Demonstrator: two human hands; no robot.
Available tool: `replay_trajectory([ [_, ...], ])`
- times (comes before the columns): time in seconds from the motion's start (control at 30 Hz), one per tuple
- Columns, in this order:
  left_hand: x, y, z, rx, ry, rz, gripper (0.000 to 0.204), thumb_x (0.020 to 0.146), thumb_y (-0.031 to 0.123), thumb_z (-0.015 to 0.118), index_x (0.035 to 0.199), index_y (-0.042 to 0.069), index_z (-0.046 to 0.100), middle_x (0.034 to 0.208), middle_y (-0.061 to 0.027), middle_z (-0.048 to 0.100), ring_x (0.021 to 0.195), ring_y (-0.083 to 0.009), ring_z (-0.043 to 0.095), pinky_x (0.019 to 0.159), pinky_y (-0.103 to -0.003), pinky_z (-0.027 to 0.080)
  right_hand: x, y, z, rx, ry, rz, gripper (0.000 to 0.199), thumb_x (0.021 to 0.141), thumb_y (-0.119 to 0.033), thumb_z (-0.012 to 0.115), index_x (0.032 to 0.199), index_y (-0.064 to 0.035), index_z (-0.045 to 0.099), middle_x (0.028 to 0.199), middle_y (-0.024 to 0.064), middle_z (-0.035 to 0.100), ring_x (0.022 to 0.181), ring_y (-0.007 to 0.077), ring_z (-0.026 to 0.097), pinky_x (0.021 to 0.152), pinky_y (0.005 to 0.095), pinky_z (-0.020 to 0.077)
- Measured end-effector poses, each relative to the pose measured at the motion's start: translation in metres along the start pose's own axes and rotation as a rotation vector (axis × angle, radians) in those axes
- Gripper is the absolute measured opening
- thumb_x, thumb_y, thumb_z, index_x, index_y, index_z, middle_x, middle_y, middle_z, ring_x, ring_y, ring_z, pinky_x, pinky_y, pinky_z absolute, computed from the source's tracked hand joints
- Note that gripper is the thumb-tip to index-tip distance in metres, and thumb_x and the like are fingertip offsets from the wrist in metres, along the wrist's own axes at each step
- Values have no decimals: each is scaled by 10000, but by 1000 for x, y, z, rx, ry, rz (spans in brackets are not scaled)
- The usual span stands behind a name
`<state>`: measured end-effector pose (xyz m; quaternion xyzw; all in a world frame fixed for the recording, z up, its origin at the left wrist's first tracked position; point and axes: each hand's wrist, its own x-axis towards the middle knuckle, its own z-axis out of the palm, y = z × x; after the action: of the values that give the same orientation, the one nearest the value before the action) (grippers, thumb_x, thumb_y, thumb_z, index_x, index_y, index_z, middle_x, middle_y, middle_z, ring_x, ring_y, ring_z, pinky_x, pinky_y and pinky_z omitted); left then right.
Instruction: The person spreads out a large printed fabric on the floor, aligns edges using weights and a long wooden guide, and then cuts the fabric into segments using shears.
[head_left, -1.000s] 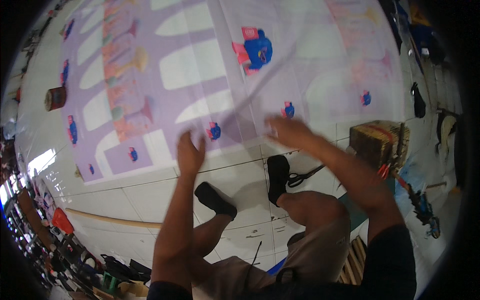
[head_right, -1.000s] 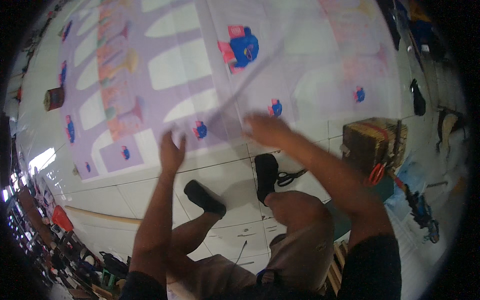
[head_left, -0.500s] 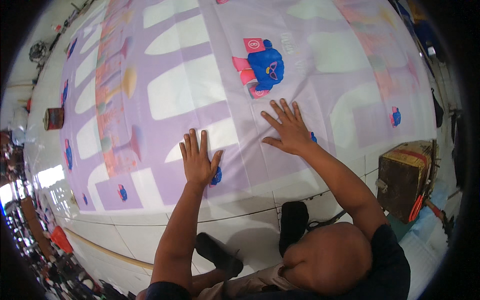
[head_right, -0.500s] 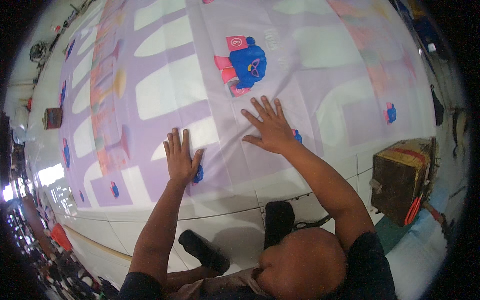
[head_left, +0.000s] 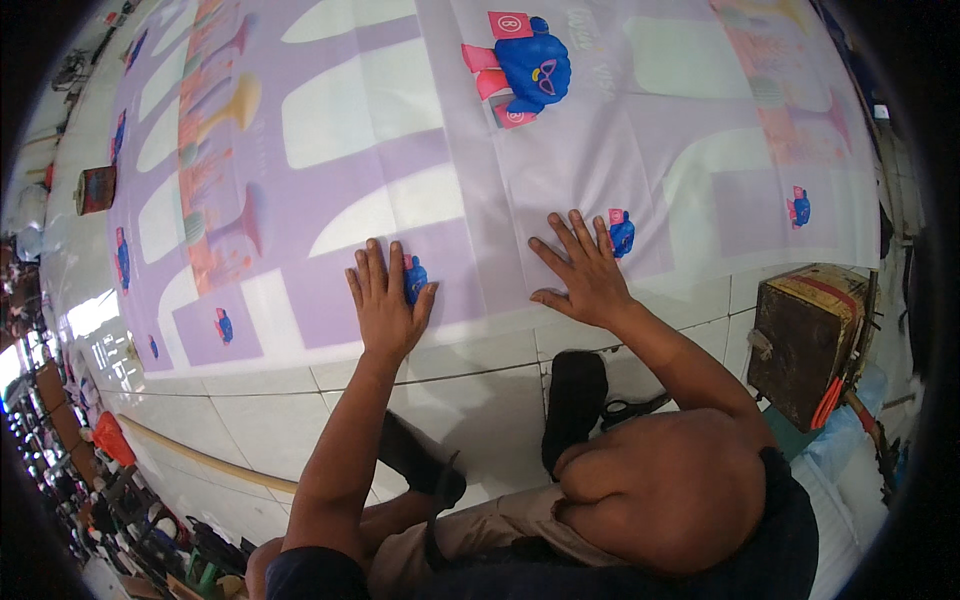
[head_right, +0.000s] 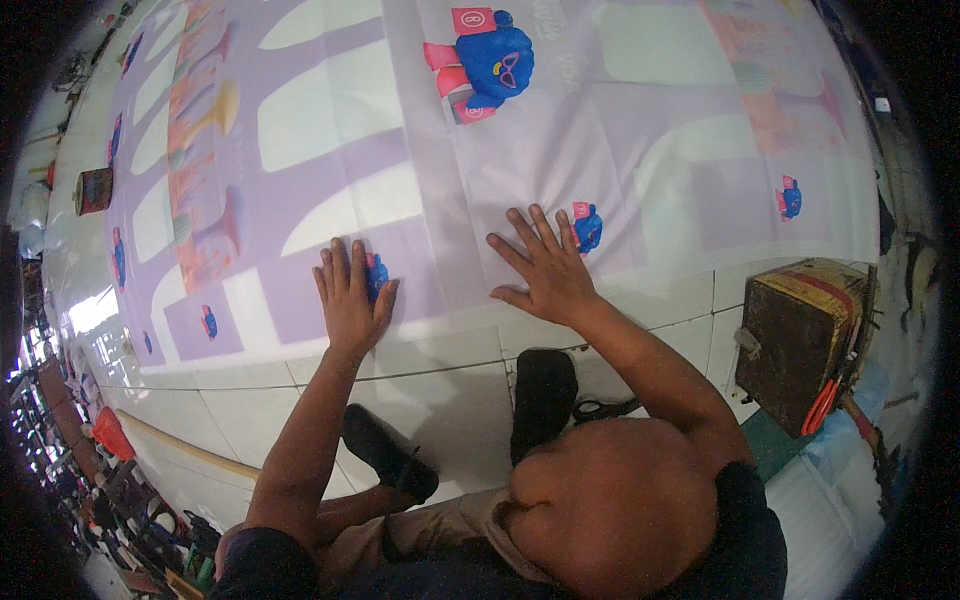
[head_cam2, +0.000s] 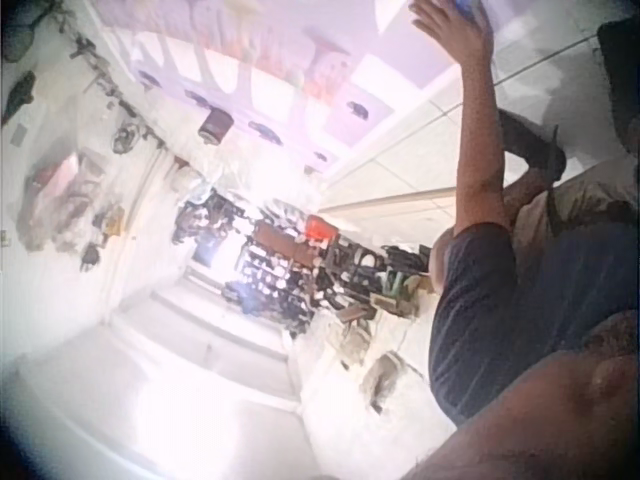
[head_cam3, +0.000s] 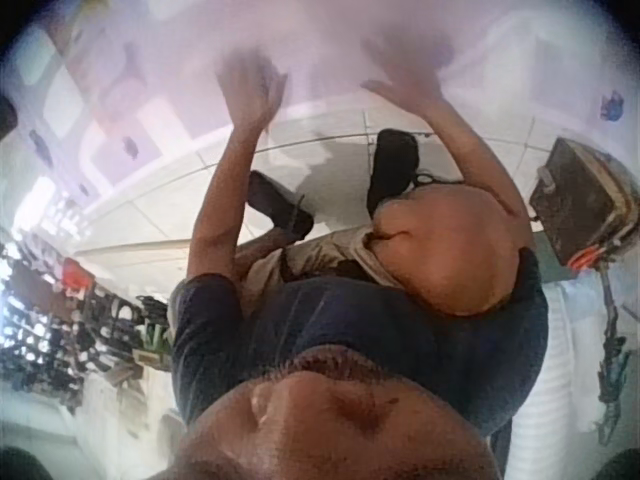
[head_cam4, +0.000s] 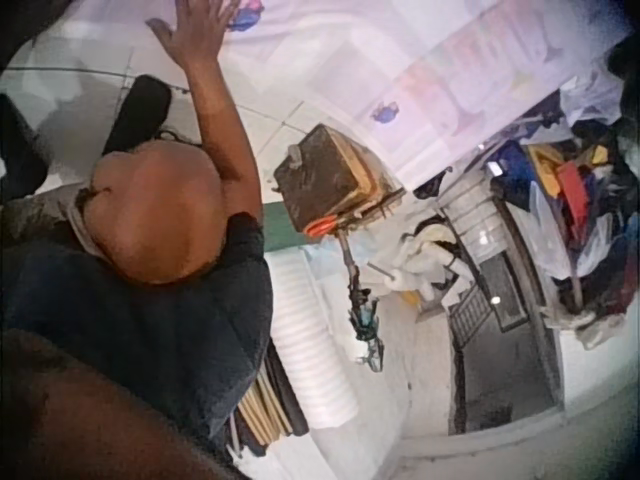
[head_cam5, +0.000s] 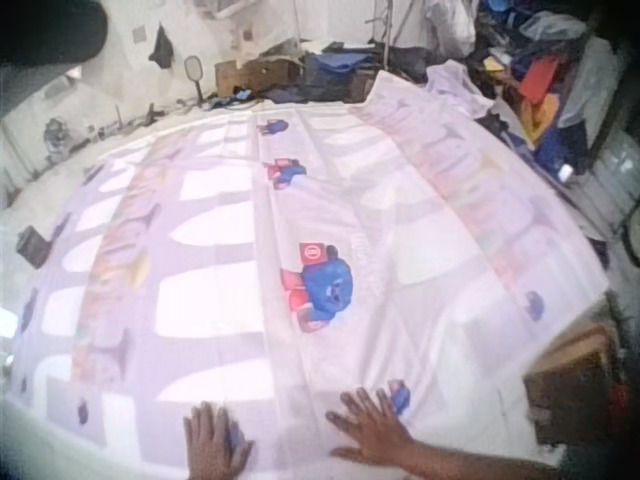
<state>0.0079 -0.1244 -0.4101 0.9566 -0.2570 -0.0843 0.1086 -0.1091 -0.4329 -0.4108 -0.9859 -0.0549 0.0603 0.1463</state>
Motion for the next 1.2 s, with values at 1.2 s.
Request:
replay_trajectory([
  [1.2,314,-27,-47,60,177,-242,826,966,612,407,1557,61,231,1615,-244,143,1510,-394,81,1221,-515,39,-1,-8,-19,85,-104,26,780,820,-715,589,1424,-227,518,1522,203,362,1404,457,308,1097,718,177],
])
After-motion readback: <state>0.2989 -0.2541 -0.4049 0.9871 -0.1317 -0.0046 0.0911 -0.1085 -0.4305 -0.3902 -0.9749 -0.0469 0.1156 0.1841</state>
